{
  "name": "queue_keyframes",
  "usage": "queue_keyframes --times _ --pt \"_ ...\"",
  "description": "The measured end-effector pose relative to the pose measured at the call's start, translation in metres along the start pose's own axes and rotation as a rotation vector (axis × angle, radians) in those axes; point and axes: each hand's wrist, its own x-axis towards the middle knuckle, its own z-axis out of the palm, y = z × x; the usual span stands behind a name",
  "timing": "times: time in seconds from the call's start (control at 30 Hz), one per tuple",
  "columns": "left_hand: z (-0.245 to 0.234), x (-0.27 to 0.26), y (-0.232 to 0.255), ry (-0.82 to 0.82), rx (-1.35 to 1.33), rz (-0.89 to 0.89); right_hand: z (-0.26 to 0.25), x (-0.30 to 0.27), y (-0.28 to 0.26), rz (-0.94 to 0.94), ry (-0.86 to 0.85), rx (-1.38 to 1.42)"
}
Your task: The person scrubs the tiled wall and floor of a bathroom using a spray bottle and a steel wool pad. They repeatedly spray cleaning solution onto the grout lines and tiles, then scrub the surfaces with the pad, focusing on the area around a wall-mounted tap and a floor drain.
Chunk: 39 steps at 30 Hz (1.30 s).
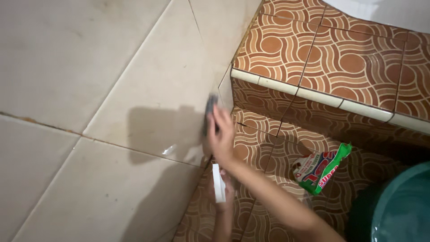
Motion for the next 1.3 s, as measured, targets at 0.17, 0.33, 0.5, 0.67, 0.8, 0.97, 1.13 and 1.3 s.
queue_keyframes --times 0.17,0.33,0.5,0.67,0.8,0.97,1.13,1.3 --pt "-0.002 0.011 0.014 0.076 -0.102 0.133 -0.018 -0.009 0.093 0.307 0.013 -0.056" --pt "-0.015 0.015 0.03 -0.003 -0.007 0.005 -0.006 0.045 0.108 0.406 0.038 -0.042" --pt "-0.036 -0.001 0.04 0.088 -0.019 0.141 -0.006 -0.062 0.035 0.075 -0.034 -0.046" --pt "-0.084 -0.049 0.021 0.154 0.026 0.168 -0.016 -0.109 0.079 0.289 -0.159 0.101" --pt "-0.116 -0.096 -0.01 0.11 0.005 0.081 -0.011 -0.056 0.168 0.363 -0.108 -0.248" --pt "-0.123 -0.114 -0.025 0.076 -0.01 0.008 0.001 -0.043 0.175 0.523 -0.119 -0.322" --pt "-0.116 -0.101 -0.02 0.076 -0.078 -0.037 -0.017 -0.12 0.082 0.133 -0.435 -0.479" --pt "-0.117 -0.112 -0.034 -0.028 0.106 -0.085 -0.014 -0.084 0.085 0.522 -0.49 -0.687"
